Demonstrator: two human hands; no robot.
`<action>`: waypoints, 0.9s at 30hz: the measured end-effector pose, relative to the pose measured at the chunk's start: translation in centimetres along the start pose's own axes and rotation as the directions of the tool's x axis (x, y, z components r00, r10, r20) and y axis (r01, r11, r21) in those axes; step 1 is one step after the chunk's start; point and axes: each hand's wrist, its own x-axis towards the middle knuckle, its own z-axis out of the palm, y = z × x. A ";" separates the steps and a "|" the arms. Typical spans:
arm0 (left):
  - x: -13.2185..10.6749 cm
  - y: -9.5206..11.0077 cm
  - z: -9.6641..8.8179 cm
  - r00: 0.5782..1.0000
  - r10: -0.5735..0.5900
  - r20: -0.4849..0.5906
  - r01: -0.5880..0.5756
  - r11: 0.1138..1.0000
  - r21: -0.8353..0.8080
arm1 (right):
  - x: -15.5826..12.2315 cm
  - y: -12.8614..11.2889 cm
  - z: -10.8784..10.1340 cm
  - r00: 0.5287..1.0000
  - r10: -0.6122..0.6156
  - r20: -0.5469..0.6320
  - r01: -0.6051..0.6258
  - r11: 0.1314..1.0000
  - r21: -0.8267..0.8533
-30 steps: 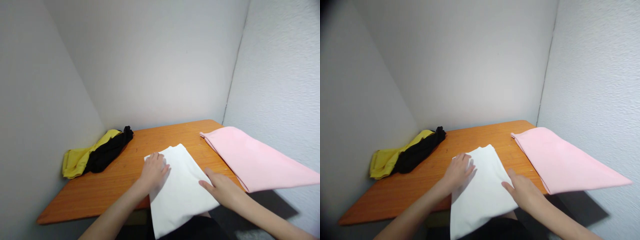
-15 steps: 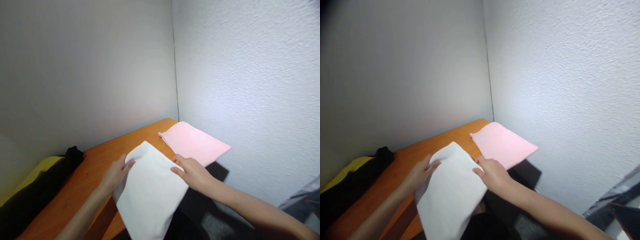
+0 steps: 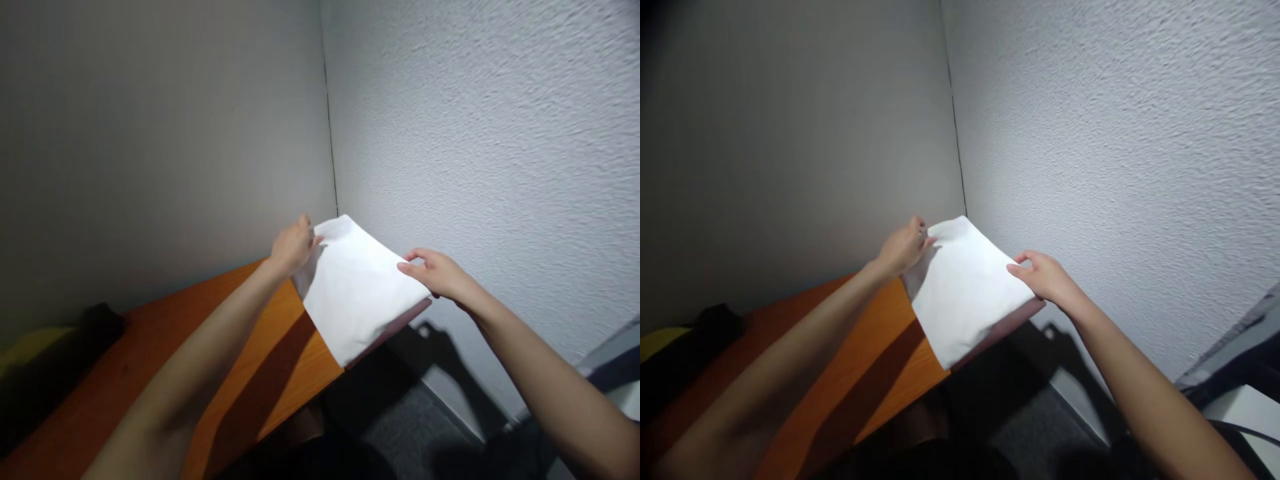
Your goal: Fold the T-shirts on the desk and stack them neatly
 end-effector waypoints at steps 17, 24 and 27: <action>-15.7 6.2 9.3 0.848 0.486 0.213 -0.436 0.866 -0.242 | 1.8 8.4 4.6 0.994 -0.105 0.012 0.100 0.905 -0.412; -16.2 8.0 8.7 0.878 0.438 0.194 -0.411 0.897 -0.164 | 0.7 3.2 7.0 0.835 -0.548 -0.049 0.403 0.671 -0.622; -16.4 8.4 7.5 0.829 0.428 0.360 -0.450 0.893 -0.026 | 0.5 2.3 9.7 0.709 -0.699 0.097 0.655 0.601 -0.458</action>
